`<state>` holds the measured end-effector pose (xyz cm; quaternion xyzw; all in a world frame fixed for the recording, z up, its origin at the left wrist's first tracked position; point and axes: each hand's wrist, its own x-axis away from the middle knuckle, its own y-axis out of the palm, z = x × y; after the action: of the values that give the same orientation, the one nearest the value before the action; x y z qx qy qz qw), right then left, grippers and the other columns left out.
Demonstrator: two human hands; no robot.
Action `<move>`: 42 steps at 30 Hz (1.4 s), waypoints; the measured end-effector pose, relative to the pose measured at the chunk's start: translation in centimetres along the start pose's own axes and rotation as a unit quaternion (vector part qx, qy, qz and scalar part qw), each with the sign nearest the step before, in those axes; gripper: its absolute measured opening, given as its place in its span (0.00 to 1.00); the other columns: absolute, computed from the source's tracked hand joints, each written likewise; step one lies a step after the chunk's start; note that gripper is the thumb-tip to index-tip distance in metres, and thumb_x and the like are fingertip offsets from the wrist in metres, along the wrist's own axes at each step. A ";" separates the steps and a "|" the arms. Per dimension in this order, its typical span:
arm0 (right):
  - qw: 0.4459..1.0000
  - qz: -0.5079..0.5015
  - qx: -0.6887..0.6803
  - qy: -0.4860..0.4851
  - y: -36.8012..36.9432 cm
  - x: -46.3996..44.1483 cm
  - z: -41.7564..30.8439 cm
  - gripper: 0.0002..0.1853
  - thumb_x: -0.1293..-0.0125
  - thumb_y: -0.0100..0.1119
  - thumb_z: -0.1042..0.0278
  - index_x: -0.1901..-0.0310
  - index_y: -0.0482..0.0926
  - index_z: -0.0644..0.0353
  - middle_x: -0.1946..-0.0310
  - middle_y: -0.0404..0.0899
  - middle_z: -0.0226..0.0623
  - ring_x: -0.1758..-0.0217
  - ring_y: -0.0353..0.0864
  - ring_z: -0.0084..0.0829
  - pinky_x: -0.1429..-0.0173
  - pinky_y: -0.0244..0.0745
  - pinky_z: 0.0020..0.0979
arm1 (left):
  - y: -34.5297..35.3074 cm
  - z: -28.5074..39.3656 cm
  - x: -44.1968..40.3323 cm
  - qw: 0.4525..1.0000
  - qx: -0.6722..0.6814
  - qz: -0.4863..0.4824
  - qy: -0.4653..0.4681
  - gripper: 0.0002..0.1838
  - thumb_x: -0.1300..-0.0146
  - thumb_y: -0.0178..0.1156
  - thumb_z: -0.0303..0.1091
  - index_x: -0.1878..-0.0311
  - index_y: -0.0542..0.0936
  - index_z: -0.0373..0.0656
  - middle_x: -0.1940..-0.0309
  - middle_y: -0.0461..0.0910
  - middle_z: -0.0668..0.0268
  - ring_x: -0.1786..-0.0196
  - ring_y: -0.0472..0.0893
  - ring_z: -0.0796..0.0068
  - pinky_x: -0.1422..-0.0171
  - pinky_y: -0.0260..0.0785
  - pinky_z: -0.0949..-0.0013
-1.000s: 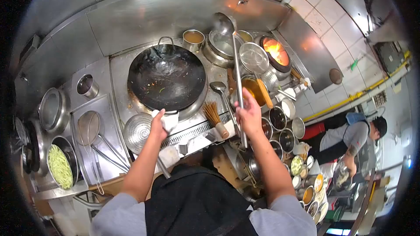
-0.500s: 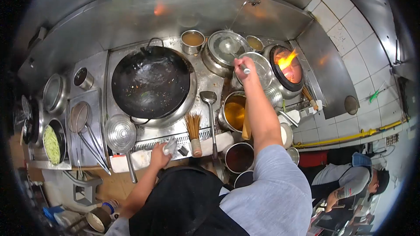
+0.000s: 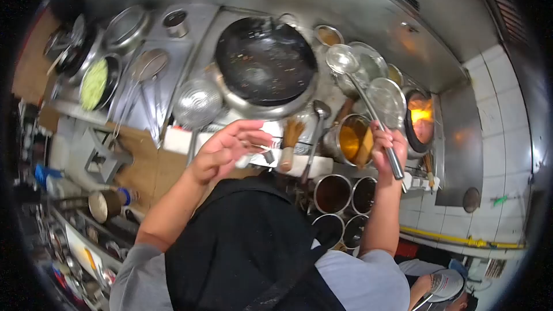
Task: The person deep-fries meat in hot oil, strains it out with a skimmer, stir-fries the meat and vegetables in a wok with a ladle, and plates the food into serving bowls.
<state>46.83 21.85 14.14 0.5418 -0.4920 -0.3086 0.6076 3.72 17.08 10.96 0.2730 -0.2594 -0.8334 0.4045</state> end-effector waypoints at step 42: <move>0.556 -0.302 0.525 0.569 -2.4 -19.0 73.8 0.18 0.30 0.55 0.68 0.41 0.73 0.64 0.58 0.84 0.39 0.71 0.76 0.20 0.66 0.72 0.22 | -9.9 14.7 44.4 0.603 -0.269 0.750 0.044 0.22 0.37 0.68 0.35 0.43 0.76 0.37 0.55 0.78 0.65 0.57 0.77 0.79 0.49 0.73 0.72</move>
<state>-27.82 12.41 1.59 0.9445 0.0738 0.2118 0.2401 -34.55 -10.71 4.12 -0.1024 -0.1190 -0.2568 0.9536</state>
